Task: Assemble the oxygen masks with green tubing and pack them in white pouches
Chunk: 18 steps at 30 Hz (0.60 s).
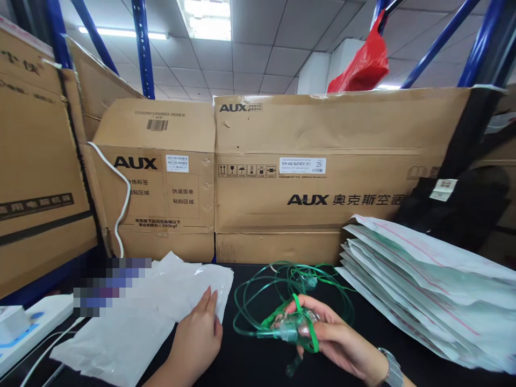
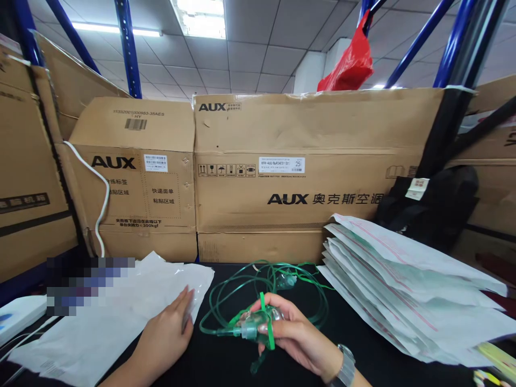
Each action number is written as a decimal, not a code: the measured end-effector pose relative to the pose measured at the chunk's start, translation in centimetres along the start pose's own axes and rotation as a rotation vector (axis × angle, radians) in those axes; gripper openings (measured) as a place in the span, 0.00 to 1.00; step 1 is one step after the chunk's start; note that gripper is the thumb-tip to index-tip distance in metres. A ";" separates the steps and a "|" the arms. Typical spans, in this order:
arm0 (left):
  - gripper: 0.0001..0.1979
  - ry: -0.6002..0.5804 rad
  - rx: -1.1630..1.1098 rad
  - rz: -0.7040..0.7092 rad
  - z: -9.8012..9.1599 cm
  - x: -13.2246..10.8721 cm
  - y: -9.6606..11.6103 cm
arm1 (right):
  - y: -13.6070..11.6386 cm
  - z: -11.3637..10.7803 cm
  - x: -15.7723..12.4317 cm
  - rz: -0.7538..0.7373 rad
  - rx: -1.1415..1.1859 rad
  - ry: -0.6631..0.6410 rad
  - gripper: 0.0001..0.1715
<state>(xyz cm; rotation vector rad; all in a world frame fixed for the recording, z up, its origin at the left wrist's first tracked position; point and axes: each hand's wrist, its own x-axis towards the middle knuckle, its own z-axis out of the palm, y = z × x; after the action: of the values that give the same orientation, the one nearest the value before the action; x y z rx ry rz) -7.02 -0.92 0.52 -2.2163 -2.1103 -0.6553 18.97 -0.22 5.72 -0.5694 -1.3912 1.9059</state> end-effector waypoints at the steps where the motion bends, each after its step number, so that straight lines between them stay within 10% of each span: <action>1: 0.24 -0.008 -0.005 0.001 0.1 0.0 0.1 | 0.0 0.2 -0.1 -0.012 -0.010 -0.023 0.16; 18: 0.18 0.196 -1.049 -0.279 -1.6 -0.1 0.4 | 1.5 0.1 -1.0 0.099 0.208 -0.304 0.19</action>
<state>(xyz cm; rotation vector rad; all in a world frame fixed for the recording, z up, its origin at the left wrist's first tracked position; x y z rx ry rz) -7.13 -1.51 2.04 -1.9776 -2.2404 -2.3118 19.10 -1.29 4.31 -0.2588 -1.3439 2.2569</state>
